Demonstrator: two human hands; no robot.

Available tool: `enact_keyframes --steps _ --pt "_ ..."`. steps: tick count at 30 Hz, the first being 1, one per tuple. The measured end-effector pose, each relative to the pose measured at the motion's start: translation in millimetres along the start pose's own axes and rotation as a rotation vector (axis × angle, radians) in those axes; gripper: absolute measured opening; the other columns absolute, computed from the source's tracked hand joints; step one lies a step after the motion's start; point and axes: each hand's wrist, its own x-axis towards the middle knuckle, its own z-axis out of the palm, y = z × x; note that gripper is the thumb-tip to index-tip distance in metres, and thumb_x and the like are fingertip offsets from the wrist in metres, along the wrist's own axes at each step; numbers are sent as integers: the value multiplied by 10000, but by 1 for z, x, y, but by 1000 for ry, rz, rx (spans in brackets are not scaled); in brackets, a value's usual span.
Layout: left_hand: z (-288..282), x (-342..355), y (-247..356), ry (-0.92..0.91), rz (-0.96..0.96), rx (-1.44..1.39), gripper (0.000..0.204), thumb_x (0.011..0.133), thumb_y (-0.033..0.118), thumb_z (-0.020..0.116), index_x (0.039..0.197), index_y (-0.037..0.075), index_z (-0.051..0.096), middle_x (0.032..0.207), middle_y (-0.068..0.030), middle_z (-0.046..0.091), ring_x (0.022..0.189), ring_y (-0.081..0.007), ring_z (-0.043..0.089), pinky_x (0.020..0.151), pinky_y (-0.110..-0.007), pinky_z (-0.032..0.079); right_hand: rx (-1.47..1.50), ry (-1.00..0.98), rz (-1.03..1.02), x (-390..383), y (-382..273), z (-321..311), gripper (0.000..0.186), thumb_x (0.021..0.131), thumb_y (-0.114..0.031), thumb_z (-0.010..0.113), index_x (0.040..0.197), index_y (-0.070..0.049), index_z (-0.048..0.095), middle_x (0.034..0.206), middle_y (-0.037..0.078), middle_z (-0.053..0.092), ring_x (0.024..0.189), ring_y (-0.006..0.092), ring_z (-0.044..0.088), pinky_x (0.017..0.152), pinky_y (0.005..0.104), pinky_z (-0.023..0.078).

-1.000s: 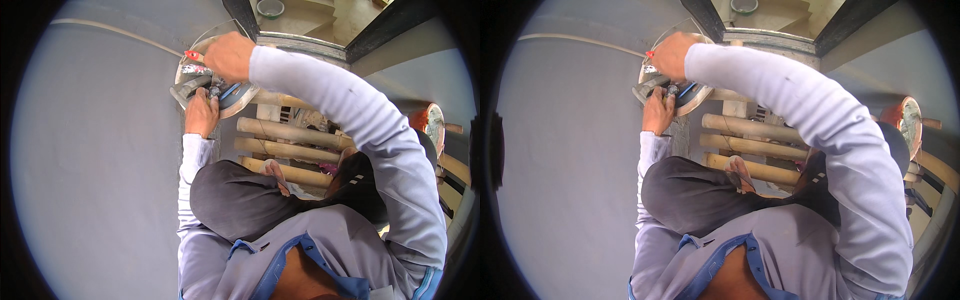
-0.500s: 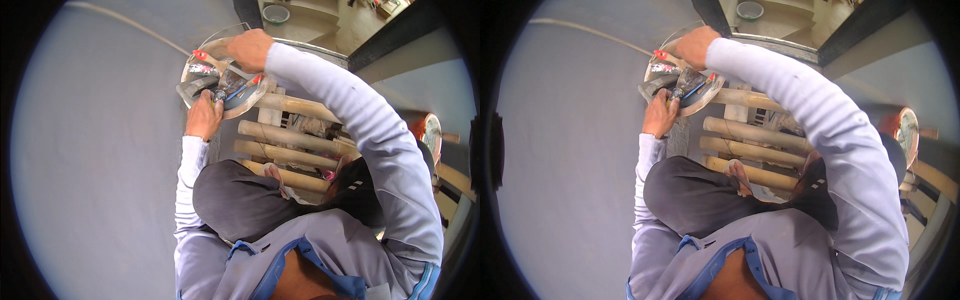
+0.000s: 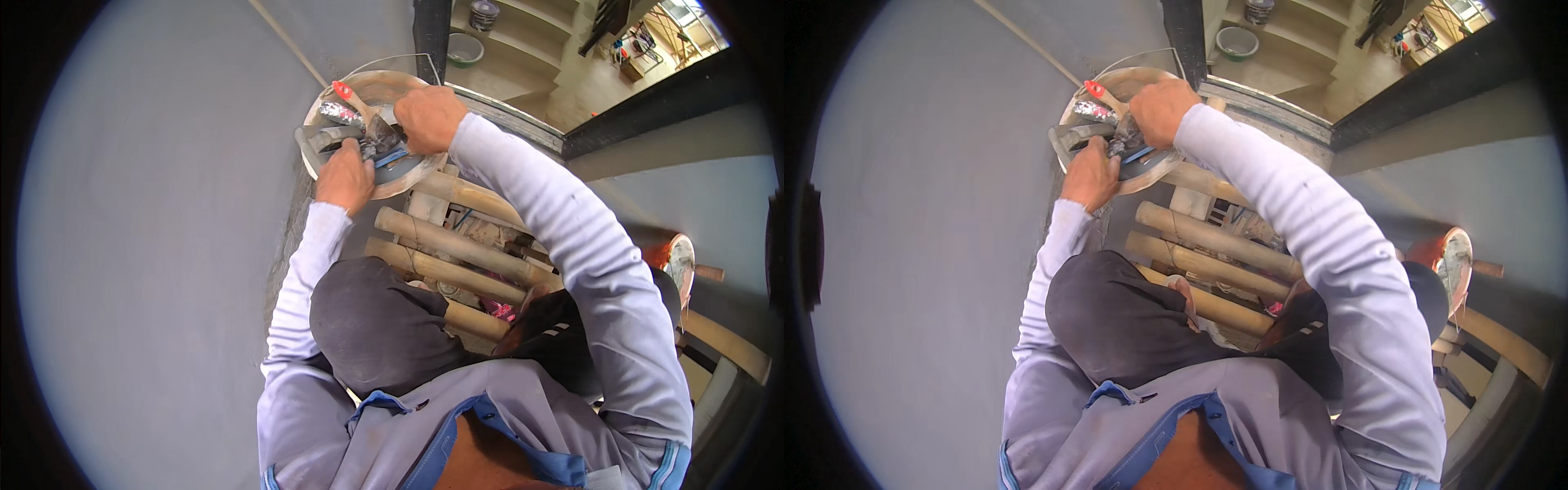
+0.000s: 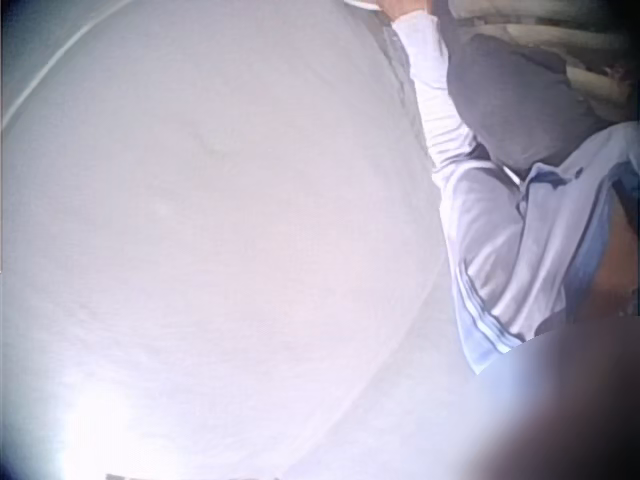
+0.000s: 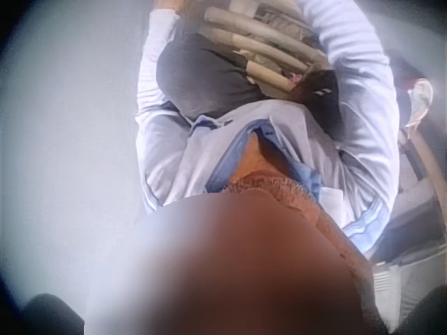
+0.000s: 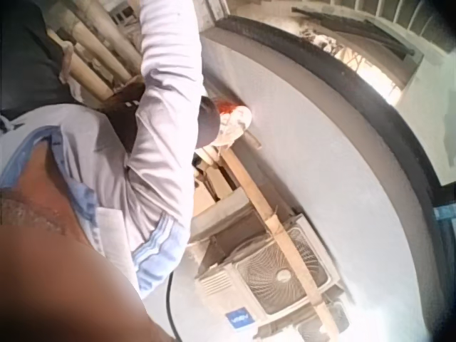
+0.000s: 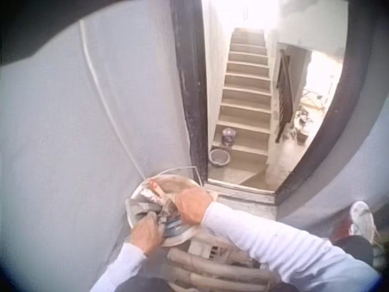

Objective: The person scoops plaster from a bucket using a trowel and applies it to a wall section, smoothing the surface with a larger trowel. The person repeats this process multiple times while sitting on a bamboo scaffold.

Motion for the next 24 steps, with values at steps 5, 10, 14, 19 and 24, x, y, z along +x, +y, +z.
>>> enact_keyframes --steps 5,10,14,19,24 --pt "-34 -34 -9 64 -37 -217 343 839 239 631 1023 -1 469 829 -227 598 792 -387 594 737 -433 459 51 39 123 -15 21 -9 205 693 -152 635 829 -7 688 812 198 682 802 358 678 718 433 541" --pt "-34 -44 -26 -88 -213 -556 263 926 248 560 967 -1 485 791 -74 575 619 -133 519 532 -271 428 102 -14 134 -25 24 -10 270 790 -191 547 939 5 656 850 234 669 789 389 665 719 468 535" --pt "-34 -44 -16 -246 -390 -1186 282 994 264 430 1018 -6 508 796 -37 562 594 -65 478 436 -197 388 279 -13 171 -34 39 -7 315 872 -214 448 1053 -34 632 868 246 659 817 414 640 769 481 508" --pt "-29 -46 -11 -382 -331 -1593 352 1019 312 382 1114 -6 498 843 -43 542 598 -53 472 415 -195 389 550 14 142 -56 51 -18 345 971 -239 414 1191 -16 558 920 215 632 849 347 607 768 418 468" --pt "1 -38 18 -645 -98 -1802 398 1016 369 387 1175 10 457 892 -40 515 648 -85 481 512 -218 415 578 223 177 -103 43 -63 397 959 -284 425 1215 -5 546 998 208 638 916 362 598 820 417 461"
